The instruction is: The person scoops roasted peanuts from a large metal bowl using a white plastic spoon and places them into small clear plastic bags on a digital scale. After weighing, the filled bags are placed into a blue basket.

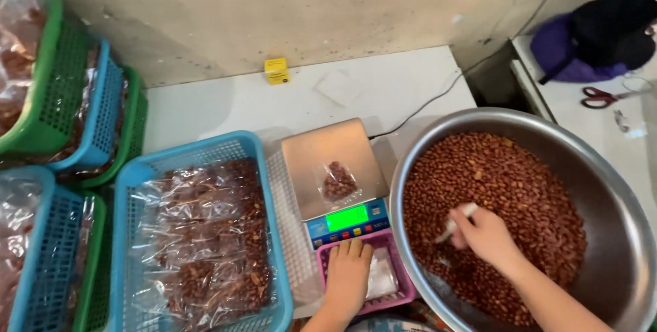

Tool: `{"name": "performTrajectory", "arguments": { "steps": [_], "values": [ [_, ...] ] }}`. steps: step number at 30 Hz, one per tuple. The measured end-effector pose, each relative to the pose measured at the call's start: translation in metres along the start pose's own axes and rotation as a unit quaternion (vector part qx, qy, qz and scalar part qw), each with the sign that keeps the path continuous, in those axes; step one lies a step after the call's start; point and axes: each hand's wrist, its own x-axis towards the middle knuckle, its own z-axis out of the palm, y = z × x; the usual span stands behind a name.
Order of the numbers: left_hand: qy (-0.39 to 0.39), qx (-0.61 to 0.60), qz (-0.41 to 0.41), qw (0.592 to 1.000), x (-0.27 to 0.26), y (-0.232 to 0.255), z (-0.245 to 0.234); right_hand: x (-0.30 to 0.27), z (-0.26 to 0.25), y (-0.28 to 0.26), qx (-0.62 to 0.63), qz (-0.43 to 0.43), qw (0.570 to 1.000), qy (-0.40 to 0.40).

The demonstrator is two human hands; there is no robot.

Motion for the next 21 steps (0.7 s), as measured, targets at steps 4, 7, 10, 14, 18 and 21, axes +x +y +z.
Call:
{"name": "performTrajectory", "arguments": {
  "steps": [4, 7, 10, 14, 18, 21],
  "values": [
    [0.063, -0.038, 0.034, 0.997, -0.007, -0.005, -0.008, -0.005, 0.008, -0.02, 0.307, -0.026, 0.951, 0.02],
    [0.057, -0.11, 0.042, 0.991, -0.013, -0.018, -0.009, -0.013, -0.003, -0.014, 0.361, -0.031, 0.932, 0.006],
    [0.061, -0.355, -0.105, 0.927, 0.0, -0.031, -0.036, -0.03, -0.019, -0.008, 0.38, -0.007, 0.925, 0.002],
    [0.0, -0.505, -0.276, 0.817, 0.037, -0.021, -0.091, -0.037, -0.022, 0.029, 0.404, -0.031, 0.914, 0.013],
    [-0.133, -0.623, -0.231, 0.735, 0.078, 0.002, -0.112, -0.06, -0.032, 0.034, 0.433, -0.073, 0.896, 0.071],
    [-0.217, -0.571, -0.195, 0.767, 0.103, 0.025, -0.123, -0.081, -0.044, 0.032, 0.443, -0.102, 0.883, 0.118]
  ]
}}
